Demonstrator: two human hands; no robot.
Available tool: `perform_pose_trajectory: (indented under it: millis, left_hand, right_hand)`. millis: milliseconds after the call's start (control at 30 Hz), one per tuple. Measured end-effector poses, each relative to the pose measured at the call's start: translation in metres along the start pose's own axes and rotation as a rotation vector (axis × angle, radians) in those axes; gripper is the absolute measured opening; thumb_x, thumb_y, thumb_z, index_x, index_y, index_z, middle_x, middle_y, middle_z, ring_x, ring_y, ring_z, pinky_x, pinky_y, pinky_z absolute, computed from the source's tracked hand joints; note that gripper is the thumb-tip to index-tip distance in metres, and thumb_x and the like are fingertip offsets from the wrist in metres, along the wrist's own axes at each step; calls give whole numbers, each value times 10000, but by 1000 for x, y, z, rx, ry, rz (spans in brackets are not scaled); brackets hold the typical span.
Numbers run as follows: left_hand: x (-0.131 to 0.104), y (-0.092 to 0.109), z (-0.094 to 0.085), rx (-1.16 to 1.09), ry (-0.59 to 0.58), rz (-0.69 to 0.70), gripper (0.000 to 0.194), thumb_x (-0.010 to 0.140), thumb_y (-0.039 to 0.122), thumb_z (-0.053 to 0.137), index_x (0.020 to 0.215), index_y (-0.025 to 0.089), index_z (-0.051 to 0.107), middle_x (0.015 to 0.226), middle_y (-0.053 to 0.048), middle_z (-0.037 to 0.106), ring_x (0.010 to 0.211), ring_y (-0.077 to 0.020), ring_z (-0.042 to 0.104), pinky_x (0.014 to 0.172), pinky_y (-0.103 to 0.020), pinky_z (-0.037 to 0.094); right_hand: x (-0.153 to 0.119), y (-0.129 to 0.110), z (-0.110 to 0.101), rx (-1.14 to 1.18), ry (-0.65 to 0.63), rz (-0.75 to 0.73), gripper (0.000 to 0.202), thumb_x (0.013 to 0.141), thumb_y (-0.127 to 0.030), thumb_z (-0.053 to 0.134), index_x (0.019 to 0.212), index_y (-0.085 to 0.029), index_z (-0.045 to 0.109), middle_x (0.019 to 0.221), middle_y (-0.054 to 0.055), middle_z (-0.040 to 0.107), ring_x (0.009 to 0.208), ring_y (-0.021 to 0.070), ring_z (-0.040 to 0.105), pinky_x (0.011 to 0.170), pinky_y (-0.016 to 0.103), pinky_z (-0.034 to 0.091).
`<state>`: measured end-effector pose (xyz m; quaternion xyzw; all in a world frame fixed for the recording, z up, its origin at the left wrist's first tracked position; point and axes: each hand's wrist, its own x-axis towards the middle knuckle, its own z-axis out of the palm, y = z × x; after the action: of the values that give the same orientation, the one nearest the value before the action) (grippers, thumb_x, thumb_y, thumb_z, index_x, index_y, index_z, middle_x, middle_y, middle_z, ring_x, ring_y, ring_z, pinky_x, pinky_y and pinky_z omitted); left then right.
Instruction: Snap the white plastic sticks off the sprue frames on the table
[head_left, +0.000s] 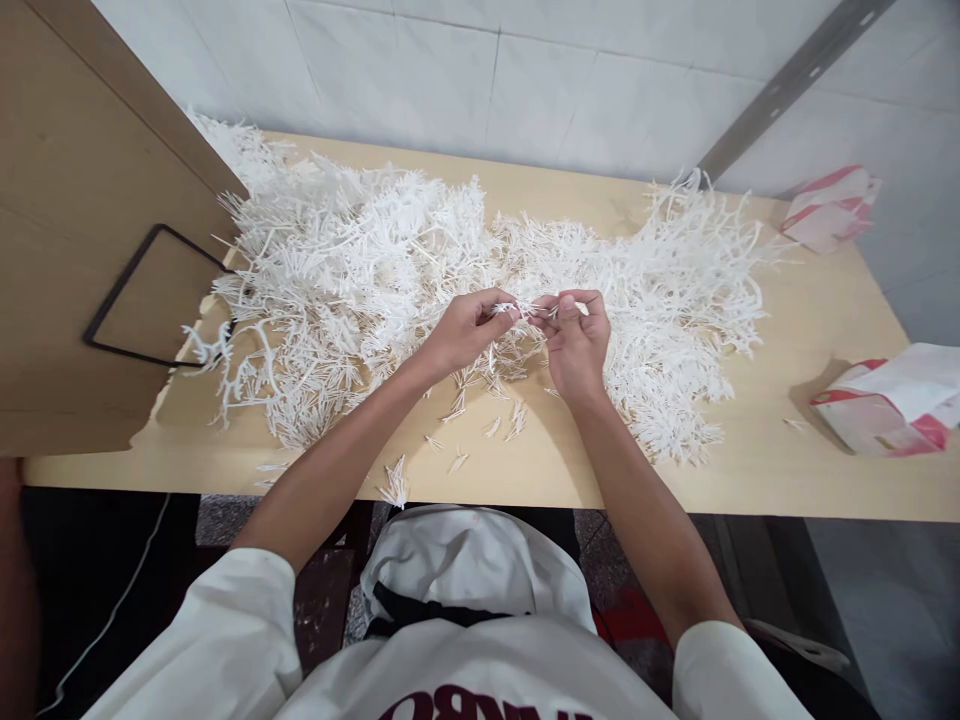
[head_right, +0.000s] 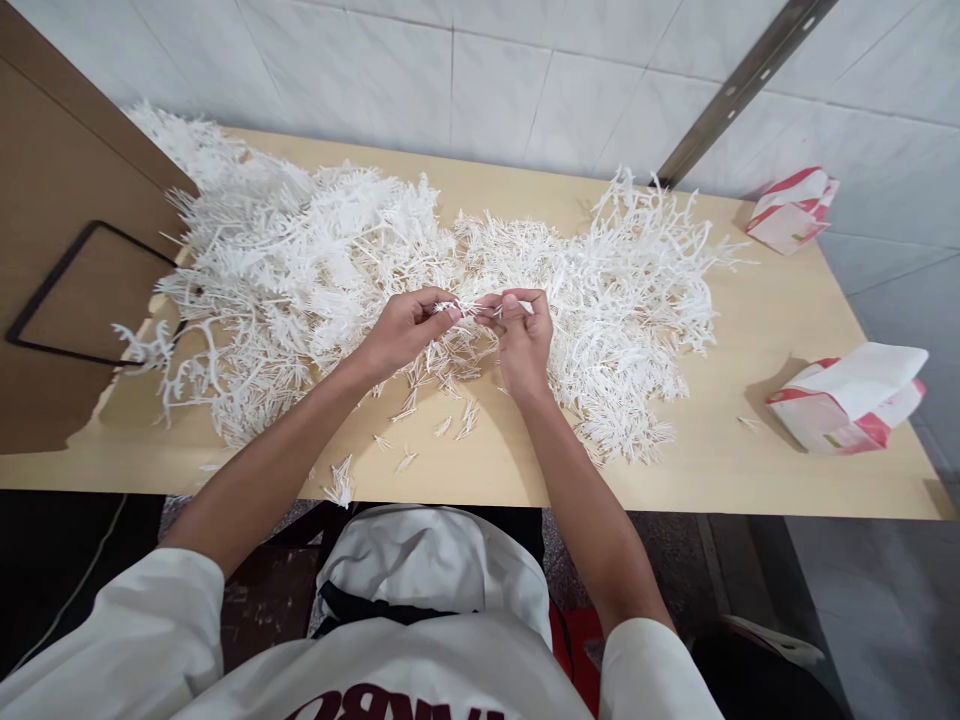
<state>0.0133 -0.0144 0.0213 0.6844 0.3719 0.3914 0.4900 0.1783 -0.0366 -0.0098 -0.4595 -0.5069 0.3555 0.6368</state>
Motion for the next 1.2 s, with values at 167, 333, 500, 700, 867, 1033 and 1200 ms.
perform_pose_trajectory:
  millis: [167, 333, 500, 700, 867, 1033, 1200]
  left_hand:
    - [-1, -3, 3, 72, 50, 23, 239, 831, 417, 585, 844, 184, 634, 582, 42, 436, 511, -73, 331, 501, -228, 286]
    - [-4, -3, 5, 259, 67, 98, 206, 821, 370, 593, 736, 182, 603, 563, 45, 431, 526, -78, 340, 539, -238, 284]
    - [-6, 2, 8, 378, 78, 90, 211, 834, 324, 547, 679, 181, 556, 524, 50, 389, 502, -82, 314, 528, -244, 264]
    - [-10, 9, 15, 560, 112, 22, 196, 817, 223, 488, 893, 189, 666, 610, 11, 566, 518, -110, 409, 563, -258, 299]
    - [-16, 13, 20, 699, 80, 24, 288, 853, 219, 425, 1002, 215, 671, 644, -5, 621, 567, -148, 524, 613, -268, 356]
    - [-21, 14, 27, 889, 137, -31, 311, 882, 216, 397, 1063, 225, 651, 723, -36, 679, 638, -180, 603, 619, -274, 364]
    - [-10, 3, 8, 809, 255, -45, 325, 878, 227, 434, 1124, 205, 645, 684, -22, 668, 593, -142, 548, 627, -257, 366]
  right_hand:
    - [1, -10, -4, -179, -105, -39, 303, 914, -513, 470, 1052, -269, 585, 986, 23, 690, 890, 131, 672, 768, 285, 554]
    - [-3, -14, -2, -428, -214, -154, 297, 869, -510, 558, 871, -240, 682, 876, 10, 693, 814, 141, 637, 729, 289, 511]
    - [-10, -9, 3, -682, -86, -299, 347, 929, -490, 463, 772, -230, 632, 742, 17, 616, 729, 157, 571, 719, 327, 439]
    - [-16, -5, 12, -1036, 111, -459, 383, 969, -430, 384, 679, -229, 532, 676, 32, 539, 714, 185, 509, 754, 364, 368]
    - [-15, -5, 12, -1218, 105, -513, 391, 991, -384, 327, 676, -214, 484, 668, 34, 525, 695, 177, 493, 699, 344, 330]
    - [-16, -6, 12, -1223, 98, -533, 381, 993, -358, 315, 672, -214, 462, 667, 33, 504, 701, 180, 490, 699, 347, 330]
    - [-16, -10, 6, -989, 172, -510, 384, 984, -381, 351, 661, -214, 473, 634, 8, 473, 671, 157, 488, 706, 338, 380]
